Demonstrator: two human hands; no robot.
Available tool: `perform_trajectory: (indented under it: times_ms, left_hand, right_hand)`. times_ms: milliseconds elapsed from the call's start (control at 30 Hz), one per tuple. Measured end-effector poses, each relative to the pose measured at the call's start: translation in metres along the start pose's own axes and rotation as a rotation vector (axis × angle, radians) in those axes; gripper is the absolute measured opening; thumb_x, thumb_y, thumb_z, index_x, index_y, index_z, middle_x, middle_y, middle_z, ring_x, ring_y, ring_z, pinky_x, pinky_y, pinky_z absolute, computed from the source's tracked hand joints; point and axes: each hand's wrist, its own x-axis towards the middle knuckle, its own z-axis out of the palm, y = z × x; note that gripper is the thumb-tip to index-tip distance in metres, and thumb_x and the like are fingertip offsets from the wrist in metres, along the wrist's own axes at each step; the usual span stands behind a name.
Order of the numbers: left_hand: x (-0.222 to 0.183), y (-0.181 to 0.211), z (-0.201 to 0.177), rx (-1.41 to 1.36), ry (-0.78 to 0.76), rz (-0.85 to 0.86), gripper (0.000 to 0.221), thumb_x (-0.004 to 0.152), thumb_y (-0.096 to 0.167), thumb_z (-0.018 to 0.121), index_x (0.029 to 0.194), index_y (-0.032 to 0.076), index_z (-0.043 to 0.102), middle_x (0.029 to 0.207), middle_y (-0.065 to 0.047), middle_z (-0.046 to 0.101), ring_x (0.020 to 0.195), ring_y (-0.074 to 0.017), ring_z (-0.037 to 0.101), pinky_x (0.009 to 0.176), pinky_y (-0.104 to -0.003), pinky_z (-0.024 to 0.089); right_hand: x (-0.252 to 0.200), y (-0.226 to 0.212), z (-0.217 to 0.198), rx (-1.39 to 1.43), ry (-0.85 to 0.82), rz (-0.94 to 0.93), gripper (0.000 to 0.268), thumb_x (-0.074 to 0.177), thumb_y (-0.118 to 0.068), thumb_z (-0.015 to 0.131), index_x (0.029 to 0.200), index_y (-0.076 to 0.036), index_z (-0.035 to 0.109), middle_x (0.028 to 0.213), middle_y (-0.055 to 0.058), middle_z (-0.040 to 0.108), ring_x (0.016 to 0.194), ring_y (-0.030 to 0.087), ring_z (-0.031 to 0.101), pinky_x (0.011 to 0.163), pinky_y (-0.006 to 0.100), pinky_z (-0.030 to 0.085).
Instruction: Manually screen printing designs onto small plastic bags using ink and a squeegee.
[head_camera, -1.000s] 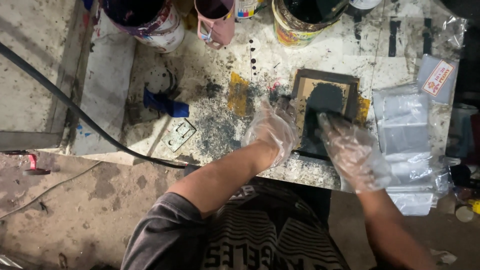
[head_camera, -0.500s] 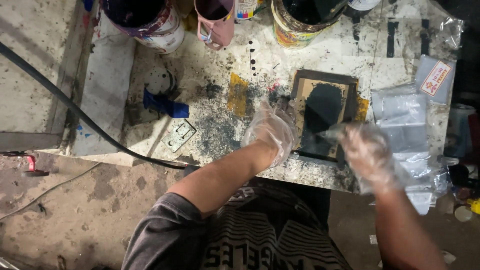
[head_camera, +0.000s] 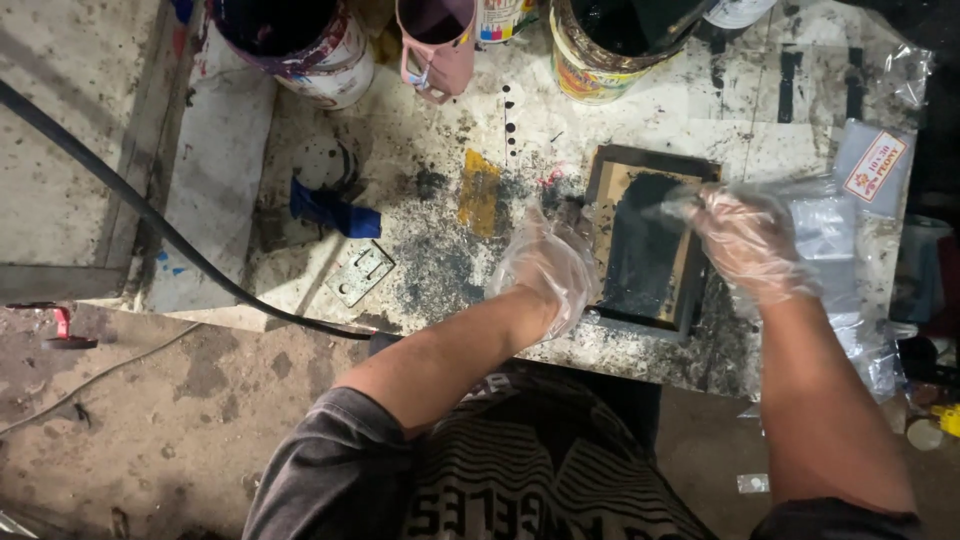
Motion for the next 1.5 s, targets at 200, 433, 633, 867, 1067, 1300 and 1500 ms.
perform_trajectory:
  times_ms: [200,433,633,867,1067,1300,1500]
  left_hand:
    - [-0.019,-0.016,0.007,-0.055,-0.055,0.101,0.066,0.066,0.080,0.079,0.117,0.039,0.065,0.114,0.027,0.068,0.110,0.0070,0.063,0.103,-0.007,0.043]
    - [-0.061,-0.045,0.018,0.417,0.091,0.257,0.052,0.088,0.067,0.077,0.072,0.019,0.067,0.054,0.008,0.059,0.042,-0.0044,0.055,0.037,-0.013,0.042]
    - [0.010,0.011,-0.002,0.131,-0.046,0.136,0.076,0.064,0.086,0.074,0.122,0.038,0.063,0.121,0.026,0.065,0.115,0.0072,0.060,0.108,-0.010,0.039]
    - [0.023,0.033,0.003,0.893,0.034,0.241,0.063,0.083,0.088,0.052,0.113,0.034,0.061,0.111,0.016,0.069,0.097,-0.0016,0.065,0.099,-0.019,0.049]
    - [0.013,0.015,0.000,0.858,0.037,0.258,0.065,0.081,0.090,0.050,0.116,0.037,0.061,0.108,0.023,0.064,0.096,0.0036,0.062,0.096,-0.011,0.046]
    - [-0.065,-0.049,0.018,0.678,0.066,0.258,0.065,0.092,0.078,0.063,0.060,0.022,0.058,0.048,0.012,0.052,0.036,-0.0024,0.046,0.032,-0.015,0.030]
    - [-0.064,-0.052,0.018,0.815,0.128,0.367,0.067,0.097,0.079,0.055,0.058,0.023,0.050,0.049,0.012,0.046,0.037,-0.0030,0.036,0.035,-0.018,0.026]
  right_hand:
    - [-0.001,0.023,0.007,-0.148,0.139,-0.241,0.067,0.100,-0.057,0.061,0.156,-0.024,0.045,0.156,0.018,0.042,0.148,0.039,0.036,0.123,0.051,0.037]
    - [0.021,0.021,0.065,-0.430,0.066,-0.400,0.077,0.103,-0.070,0.025,0.165,-0.025,0.020,0.169,0.005,0.018,0.158,0.034,0.008,0.134,0.062,-0.001]
    - [0.003,0.018,0.107,-0.466,0.048,-0.418,0.071,0.105,-0.068,0.018,0.164,-0.030,0.020,0.168,0.002,0.017,0.157,0.029,0.008,0.132,0.065,-0.006]
    - [-0.008,0.013,0.141,-0.401,0.082,-0.368,0.070,0.106,-0.069,0.021,0.163,-0.028,0.027,0.166,0.002,0.024,0.156,0.030,0.017,0.131,0.063,0.007]
    - [-0.011,-0.004,0.145,-0.349,0.097,-0.331,0.070,0.107,-0.069,0.024,0.162,-0.027,0.033,0.165,0.003,0.029,0.155,0.031,0.024,0.131,0.061,0.018]
    - [0.014,-0.023,0.110,-0.293,0.098,-0.298,0.070,0.108,-0.070,0.026,0.161,-0.025,0.038,0.164,0.003,0.035,0.154,0.031,0.031,0.131,0.060,0.028]
    - [0.010,0.001,0.027,-0.467,0.152,-0.356,0.073,0.093,-0.065,0.059,0.151,-0.022,0.046,0.159,0.005,0.044,0.155,0.028,0.037,0.133,0.054,0.032]
